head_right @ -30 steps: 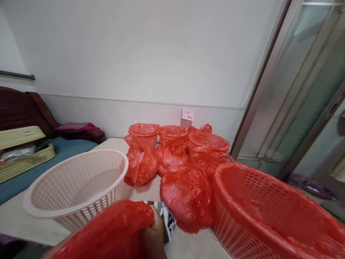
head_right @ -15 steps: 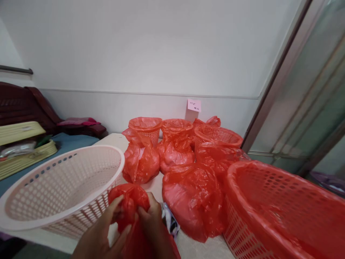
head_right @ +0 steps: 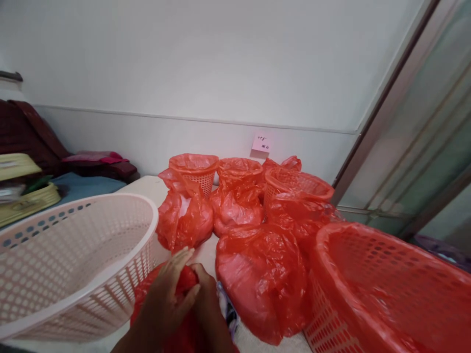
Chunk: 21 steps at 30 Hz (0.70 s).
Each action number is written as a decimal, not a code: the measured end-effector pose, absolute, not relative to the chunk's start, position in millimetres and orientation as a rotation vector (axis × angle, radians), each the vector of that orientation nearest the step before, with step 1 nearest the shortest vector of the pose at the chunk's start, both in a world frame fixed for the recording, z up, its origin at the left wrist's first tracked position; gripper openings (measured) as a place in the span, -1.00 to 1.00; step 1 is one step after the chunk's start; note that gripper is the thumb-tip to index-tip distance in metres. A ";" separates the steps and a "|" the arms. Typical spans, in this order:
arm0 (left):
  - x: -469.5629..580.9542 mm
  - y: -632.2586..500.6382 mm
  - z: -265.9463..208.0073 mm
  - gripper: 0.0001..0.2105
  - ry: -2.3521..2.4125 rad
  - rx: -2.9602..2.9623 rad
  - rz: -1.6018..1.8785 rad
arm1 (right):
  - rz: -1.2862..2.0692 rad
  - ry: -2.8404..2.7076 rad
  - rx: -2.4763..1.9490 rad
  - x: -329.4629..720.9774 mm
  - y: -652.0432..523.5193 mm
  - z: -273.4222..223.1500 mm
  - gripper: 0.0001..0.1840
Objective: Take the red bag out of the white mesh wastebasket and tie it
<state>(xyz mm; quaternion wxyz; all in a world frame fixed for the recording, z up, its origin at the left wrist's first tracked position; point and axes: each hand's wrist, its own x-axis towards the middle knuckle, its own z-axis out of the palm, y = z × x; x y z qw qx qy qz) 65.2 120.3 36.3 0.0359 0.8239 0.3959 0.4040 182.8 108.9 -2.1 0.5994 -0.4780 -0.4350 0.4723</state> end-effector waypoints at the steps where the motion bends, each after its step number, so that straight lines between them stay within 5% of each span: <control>1: 63.9 125.4 25.6 -0.39 1.257 2.473 1.154 | 1.129 -1.003 -1.112 183.5 113.2 -2.8 -0.83; 10: 52.6 136.5 18.2 -0.53 1.298 1.838 0.563 | 1.050 -0.763 -1.059 197.4 136.5 -4.0 -0.59; 21: 68.1 126.3 21.8 -0.44 1.088 1.564 0.757 | 1.200 -0.554 -0.901 185.6 149.4 -4.1 -0.59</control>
